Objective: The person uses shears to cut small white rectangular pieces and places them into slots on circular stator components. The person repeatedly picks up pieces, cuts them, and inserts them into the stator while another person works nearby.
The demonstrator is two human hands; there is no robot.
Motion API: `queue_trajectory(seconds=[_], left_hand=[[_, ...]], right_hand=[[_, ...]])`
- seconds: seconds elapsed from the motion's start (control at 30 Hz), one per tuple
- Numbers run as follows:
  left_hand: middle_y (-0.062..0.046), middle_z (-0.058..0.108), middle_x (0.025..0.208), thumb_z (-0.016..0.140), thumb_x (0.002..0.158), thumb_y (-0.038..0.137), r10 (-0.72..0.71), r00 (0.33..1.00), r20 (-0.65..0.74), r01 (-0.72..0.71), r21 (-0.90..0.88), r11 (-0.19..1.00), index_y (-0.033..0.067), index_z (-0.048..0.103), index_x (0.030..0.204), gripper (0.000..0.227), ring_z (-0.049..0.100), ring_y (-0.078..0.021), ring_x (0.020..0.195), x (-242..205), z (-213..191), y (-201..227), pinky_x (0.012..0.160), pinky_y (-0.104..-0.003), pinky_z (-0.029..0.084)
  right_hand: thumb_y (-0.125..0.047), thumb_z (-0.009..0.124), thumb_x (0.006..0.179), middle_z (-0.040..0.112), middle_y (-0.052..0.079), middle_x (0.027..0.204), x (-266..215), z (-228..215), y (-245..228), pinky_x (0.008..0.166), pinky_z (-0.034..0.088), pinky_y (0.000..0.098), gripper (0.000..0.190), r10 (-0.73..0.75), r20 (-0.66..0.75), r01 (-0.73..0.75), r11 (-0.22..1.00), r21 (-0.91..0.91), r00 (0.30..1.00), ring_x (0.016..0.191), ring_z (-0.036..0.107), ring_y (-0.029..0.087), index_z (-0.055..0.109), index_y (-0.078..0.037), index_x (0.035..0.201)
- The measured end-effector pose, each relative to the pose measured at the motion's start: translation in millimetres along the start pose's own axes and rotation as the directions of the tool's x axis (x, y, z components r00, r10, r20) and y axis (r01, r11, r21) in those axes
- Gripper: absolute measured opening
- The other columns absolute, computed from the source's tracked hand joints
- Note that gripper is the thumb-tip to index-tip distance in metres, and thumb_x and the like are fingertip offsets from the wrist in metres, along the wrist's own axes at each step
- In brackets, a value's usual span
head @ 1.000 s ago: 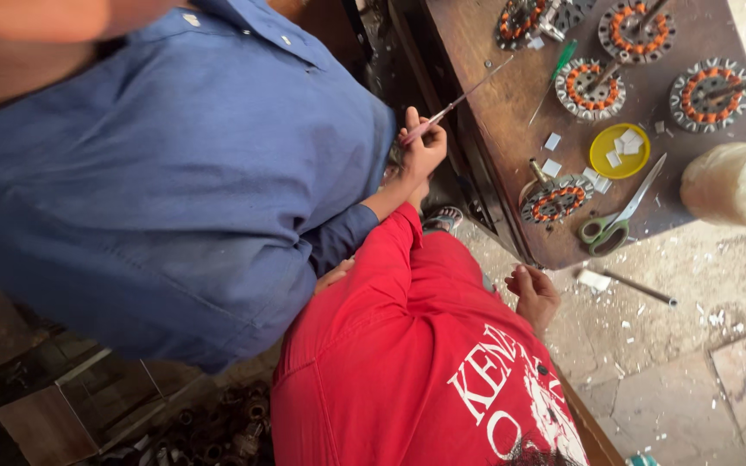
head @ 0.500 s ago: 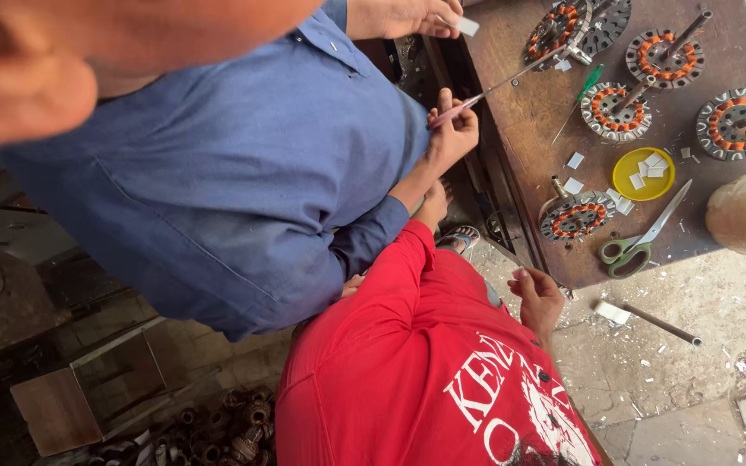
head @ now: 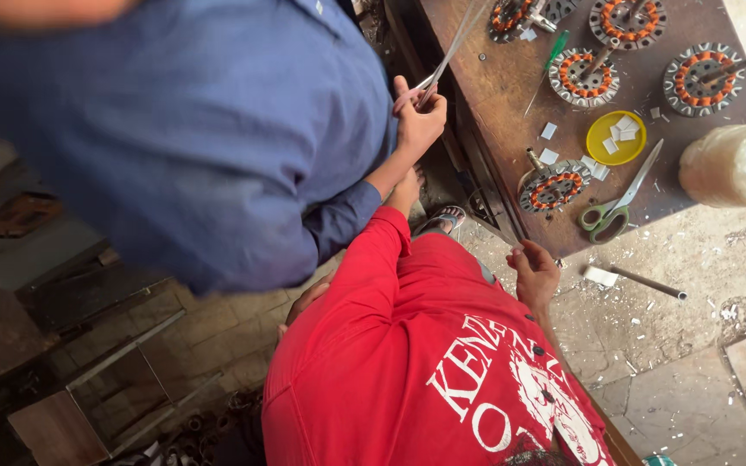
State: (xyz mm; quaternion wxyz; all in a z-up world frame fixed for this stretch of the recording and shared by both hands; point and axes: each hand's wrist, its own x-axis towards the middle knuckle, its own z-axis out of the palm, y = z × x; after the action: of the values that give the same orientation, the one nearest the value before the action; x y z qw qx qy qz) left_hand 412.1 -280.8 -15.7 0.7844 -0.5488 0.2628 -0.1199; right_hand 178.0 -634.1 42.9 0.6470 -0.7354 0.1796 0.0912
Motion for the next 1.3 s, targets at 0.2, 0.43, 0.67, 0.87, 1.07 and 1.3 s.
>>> queue_trajectory(seconds=[0.2,0.43,0.67,0.87,1.07,1.3], left_hand=[[-0.009,0.071,0.093,0.072,0.087,0.026,0.519,0.840,0.160,-0.243,0.965,0.096,0.0013,0.066,0.095,0.026,0.060,-0.0182,0.085,-0.9,-67.9,44.1,0.078,-0.033,0.048],[-0.022,0.075,0.106,0.058,0.090,0.032,0.491,0.720,0.490,0.331,0.379,-0.864,0.0001,0.076,0.107,0.040,0.070,-0.0337,0.103,-40.4,-182.9,44.0,0.089,-0.045,0.052],[-0.017,0.070,0.128,0.054,0.105,0.031,0.003,0.789,0.615,-0.172,0.226,-0.959,0.0016,0.062,0.136,0.043,0.070,-0.0265,0.116,-32.5,-179.5,-47.3,0.099,-0.034,0.057],[-0.014,0.071,0.128,0.057,0.107,0.027,-0.074,0.806,0.588,-0.314,0.319,-0.894,0.0010,0.063,0.137,0.040,0.069,-0.0213,0.117,-17.8,-168.1,-98.4,0.101,-0.032,0.056],[-0.008,0.067,0.131,0.053,0.111,0.020,-0.084,0.926,0.368,-0.327,0.670,-0.667,-0.0005,0.061,0.139,0.035,0.061,-0.0157,0.123,5.0,-174.3,-98.7,0.111,-0.029,0.046],[-0.008,0.070,0.123,0.049,0.116,0.021,-0.098,0.955,0.279,-0.274,0.711,-0.648,-0.0018,0.065,0.137,0.034,0.062,-0.0142,0.113,1.5,-169.0,-111.8,0.103,-0.030,0.051]], right_hand=[[-0.009,0.073,0.096,0.075,0.011,0.100,2.2,-12.3,-9.3,0.078,0.061,0.0312,0.026,0.025,0.040,-0.025,1.000,0.011,0.999,0.084,0.073,0.017,0.071,0.005,0.118],[-0.007,0.073,0.103,0.075,0.013,0.097,2.3,-27.8,-39.7,0.081,0.059,0.0296,0.018,-0.163,-0.201,0.153,0.986,-0.063,0.966,0.085,0.071,0.016,0.074,0.004,0.116],[-0.004,0.071,0.102,0.077,0.011,0.100,2.5,-25.1,-70.5,0.086,0.064,0.0307,0.016,-0.217,-0.252,0.235,0.971,0.041,0.943,0.091,0.076,0.017,0.074,0.002,0.116],[0.001,0.078,0.098,0.075,0.013,0.108,15.4,-11.3,-86.0,0.087,0.061,0.0302,0.014,-0.402,-0.234,0.360,0.911,-0.201,0.885,0.098,0.072,0.018,0.075,0.004,0.111],[0.004,0.085,0.090,0.074,0.017,0.112,40.7,3.6,-107.8,0.090,0.059,0.0372,0.015,-0.676,-0.115,0.520,0.654,-0.550,0.728,0.101,0.074,0.029,0.076,0.004,0.101],[0.004,0.081,0.093,0.073,0.014,0.112,58.9,27.1,-147.4,0.086,0.060,0.0336,0.010,-0.678,-0.010,0.589,0.645,-0.487,0.735,0.100,0.075,0.026,0.074,0.002,0.100]])
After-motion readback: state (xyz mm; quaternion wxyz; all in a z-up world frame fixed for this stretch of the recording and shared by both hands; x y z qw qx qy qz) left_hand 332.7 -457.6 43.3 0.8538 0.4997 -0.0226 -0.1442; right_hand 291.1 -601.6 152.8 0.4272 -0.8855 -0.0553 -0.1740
